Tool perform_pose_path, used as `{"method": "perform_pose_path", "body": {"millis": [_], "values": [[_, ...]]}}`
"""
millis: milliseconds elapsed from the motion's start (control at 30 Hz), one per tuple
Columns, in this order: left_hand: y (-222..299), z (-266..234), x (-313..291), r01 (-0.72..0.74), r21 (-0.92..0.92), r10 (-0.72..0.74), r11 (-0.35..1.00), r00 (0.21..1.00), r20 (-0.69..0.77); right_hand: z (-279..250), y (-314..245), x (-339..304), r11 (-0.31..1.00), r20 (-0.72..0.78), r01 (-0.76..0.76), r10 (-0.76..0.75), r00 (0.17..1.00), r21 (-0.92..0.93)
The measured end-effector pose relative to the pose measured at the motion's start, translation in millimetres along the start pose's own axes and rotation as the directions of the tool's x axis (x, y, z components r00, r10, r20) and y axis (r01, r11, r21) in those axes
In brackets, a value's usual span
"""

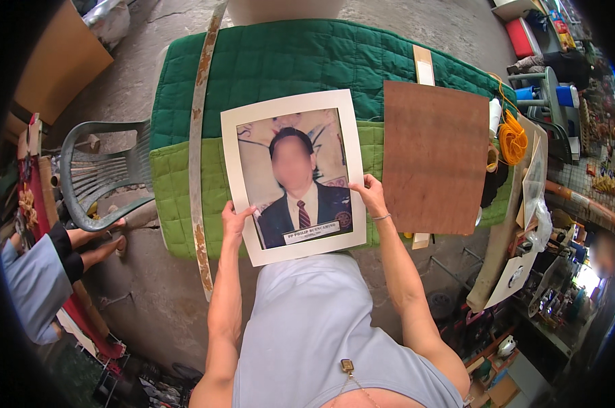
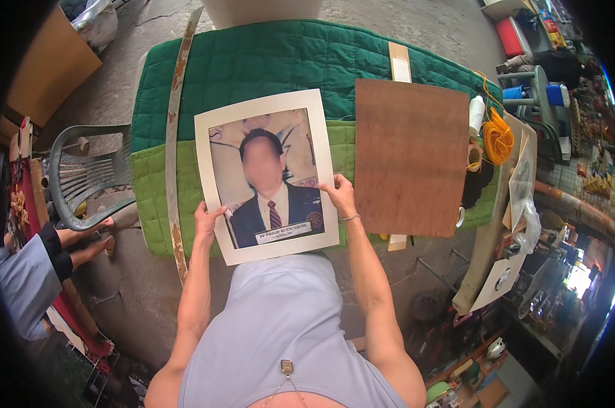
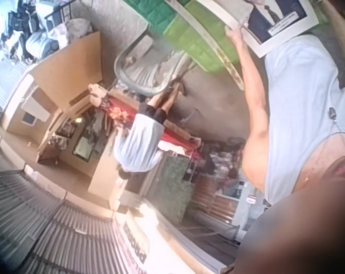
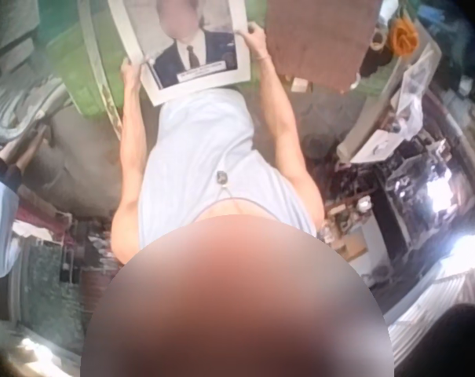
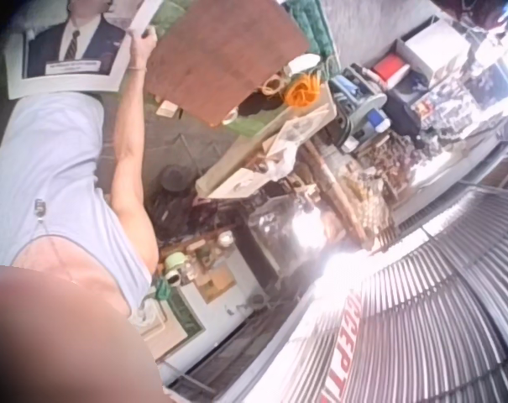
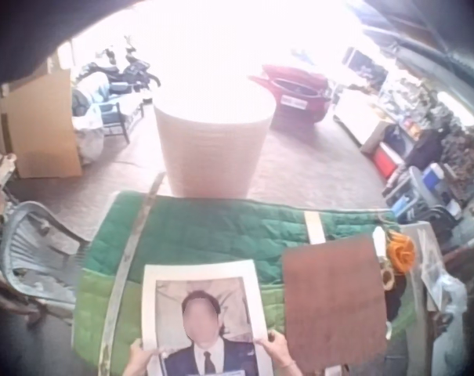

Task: The person wipes a wooden board with a cloth, then uses a tape measure and pencil to mark measurements on the board. They also use a ruler to draw straight lines. The person handles framed photos and places them on a table.

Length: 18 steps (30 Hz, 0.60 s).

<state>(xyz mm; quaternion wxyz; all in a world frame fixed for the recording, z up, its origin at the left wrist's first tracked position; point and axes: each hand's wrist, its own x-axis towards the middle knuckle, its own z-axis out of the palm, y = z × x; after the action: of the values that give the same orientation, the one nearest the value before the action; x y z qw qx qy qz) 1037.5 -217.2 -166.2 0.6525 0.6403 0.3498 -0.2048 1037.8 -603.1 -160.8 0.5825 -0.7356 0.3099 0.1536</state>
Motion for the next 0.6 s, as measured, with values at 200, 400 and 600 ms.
{"method": "perform_pose_path", "body": {"millis": [200, 400, 600], "values": [[3, -10, 10, 0.086, -0.114, -0.065, 0.990, 0.982, 0.179, -2, -6, -1, 0.984, 0.116, -0.014, -0.007, 0.993, 0.179], [-6, 0, 8, 0.010, -0.007, -0.010, 1.000, 0.999, 0.053, -3, -5, 2, 0.977, 0.103, -0.001, -0.022, 0.994, 0.213], [-8, 4, 10, -0.069, 0.014, 0.069, 0.997, 0.997, 0.039, -10, 1, 2, 0.966, 0.116, -0.059, 0.030, 0.993, 0.252]]}}
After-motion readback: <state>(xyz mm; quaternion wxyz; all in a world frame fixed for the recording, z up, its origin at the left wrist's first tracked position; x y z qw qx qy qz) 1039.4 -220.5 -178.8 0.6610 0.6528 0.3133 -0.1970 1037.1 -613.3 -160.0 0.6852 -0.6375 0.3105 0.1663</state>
